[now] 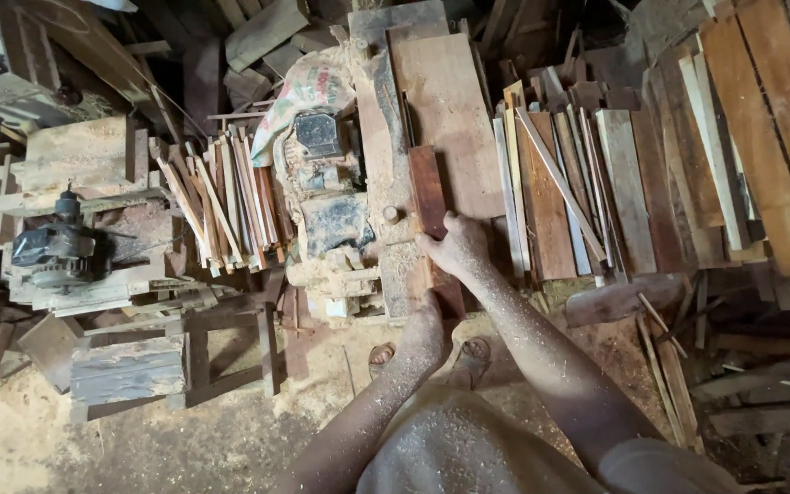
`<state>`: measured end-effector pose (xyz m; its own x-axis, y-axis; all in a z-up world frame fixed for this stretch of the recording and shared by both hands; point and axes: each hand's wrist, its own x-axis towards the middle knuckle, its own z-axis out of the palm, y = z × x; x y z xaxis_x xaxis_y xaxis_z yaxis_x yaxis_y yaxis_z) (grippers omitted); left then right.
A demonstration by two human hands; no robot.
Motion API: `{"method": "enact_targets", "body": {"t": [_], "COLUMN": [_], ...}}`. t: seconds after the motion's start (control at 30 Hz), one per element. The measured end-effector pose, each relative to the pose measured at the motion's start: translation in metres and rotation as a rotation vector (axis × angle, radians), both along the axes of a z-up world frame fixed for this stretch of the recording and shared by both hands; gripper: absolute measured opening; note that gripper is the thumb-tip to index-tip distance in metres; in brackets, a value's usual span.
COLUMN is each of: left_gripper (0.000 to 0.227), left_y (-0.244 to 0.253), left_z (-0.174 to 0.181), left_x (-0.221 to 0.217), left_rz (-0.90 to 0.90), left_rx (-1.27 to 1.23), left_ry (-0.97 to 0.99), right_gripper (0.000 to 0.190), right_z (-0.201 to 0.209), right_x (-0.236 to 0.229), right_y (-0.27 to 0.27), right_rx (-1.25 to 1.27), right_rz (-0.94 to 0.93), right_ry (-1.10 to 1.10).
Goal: Selecting thin wooden strips from a pile and feeding them into a woodworking machine for processing.
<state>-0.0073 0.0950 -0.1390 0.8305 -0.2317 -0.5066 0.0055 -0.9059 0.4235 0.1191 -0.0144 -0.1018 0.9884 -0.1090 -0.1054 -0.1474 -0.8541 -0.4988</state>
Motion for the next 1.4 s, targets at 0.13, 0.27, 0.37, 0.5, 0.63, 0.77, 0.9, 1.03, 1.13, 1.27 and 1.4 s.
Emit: {"method": "enact_targets", "body": {"t": [0.13,0.27,0.37,0.5,0.63,0.77,0.9,1.03,1.13,1.27,1.4], "left_gripper": [0.079,0.061,0.056,0.05,0.049,0.046,0.046,0.046,0.044,0.049,0.047], "left_y": [0.003,0.003,0.004,0.003,0.01,0.012,0.013,0.015,0.016,0.014,0.013], "left_z": [0.014,0.014,0.03,0.047,0.066,0.064,0.052,0.039,0.045,0.046,0.035], "left_x": [0.006,0.014,0.02,0.029,0.044,0.051,0.06,0.068,0.073,0.078,0.082], "left_rz": [-0.016,0.08,0.105,0.1,0.062,0.085,0.107,0.097,0.123,0.09,0.093], "left_rx": [-0.018,-0.157,-0.194,-0.191,-0.151,-0.177,-0.237,-0.25,-0.297,-0.187,-0.221], "left_ry": [-0.042,-0.008,0.004,0.002,0.057,0.072,0.061,0.059,0.051,0.05,0.007], "right_gripper": [0.082,0.077,0.075,0.069,0.072,0.076,0.078,0.079,0.081,0.083,0.077], "right_z": [0.0,-0.01,-0.009,-0.002,-0.008,-0.022,-0.018,-0.015,-0.017,-0.007,0.009], "right_x": [0.005,0.015,0.019,0.026,0.035,0.048,0.054,0.063,0.068,0.069,0.074], "right_y": [0.002,0.001,0.003,0.003,0.003,0.002,0.003,0.004,0.003,0.006,0.01], "right_rx": [0.006,0.001,-0.006,0.022,0.01,0.002,0.025,0.019,0.017,0.03,0.031], "right_rz": [-0.017,-0.037,-0.043,-0.054,-0.048,-0.061,-0.071,-0.087,-0.082,-0.088,-0.089], "right_ry": [0.007,-0.01,-0.018,-0.04,-0.027,-0.004,0.018,0.053,0.069,0.077,0.107]}}
